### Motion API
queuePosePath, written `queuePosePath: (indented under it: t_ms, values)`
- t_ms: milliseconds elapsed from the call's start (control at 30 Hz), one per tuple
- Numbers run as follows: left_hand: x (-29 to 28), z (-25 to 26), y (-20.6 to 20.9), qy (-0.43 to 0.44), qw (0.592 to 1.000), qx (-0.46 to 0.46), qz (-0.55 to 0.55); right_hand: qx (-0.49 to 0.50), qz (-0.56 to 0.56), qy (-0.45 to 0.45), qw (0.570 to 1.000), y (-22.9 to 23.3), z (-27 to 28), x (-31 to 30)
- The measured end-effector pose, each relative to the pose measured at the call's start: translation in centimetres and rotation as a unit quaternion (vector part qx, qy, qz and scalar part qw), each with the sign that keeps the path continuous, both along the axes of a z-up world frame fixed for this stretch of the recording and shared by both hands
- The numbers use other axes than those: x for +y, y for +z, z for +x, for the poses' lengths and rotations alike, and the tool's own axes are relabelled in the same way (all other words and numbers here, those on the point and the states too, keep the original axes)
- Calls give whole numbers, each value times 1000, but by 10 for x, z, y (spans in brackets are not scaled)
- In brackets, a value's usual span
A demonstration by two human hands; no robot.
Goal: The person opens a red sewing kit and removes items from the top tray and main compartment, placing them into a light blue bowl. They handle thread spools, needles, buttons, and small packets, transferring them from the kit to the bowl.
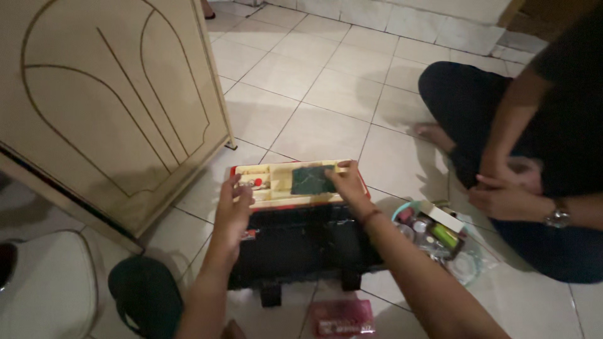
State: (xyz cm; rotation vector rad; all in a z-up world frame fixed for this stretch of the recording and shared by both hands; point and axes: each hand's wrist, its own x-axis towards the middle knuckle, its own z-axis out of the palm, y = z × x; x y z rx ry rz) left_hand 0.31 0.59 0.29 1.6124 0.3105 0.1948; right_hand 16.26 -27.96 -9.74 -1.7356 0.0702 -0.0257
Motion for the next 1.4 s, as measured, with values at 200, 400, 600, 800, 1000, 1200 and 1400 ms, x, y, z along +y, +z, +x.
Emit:
queuePosePath:
  t_ms: [200,400,600,800,1000,1200,1400]
  values:
    - [-1,-3,11,14,998,-22,53,-121,-192,5,974,-67,38,40]
    - [-1,-3,23,11,999,15,26,-69,-183,12,981,-62,33,54]
    - [-3,-5,31,3,1000,9,27,-137,-264,101,949,-23,22,53]
    - [-3,-5,31,1,1000,20,23,-266,-395,180,861,-13,20,70]
    - [-4,-3,25,10,1000,-10,21,-244,-445,255,823,-33,23,90]
    - [-4,-1,15,6,1000,-15,20,-231,-430,216,846,-33,14,98]
    - [-10,1,3,-19,999,24,21,-288,-337,199,874,-5,-9,74]
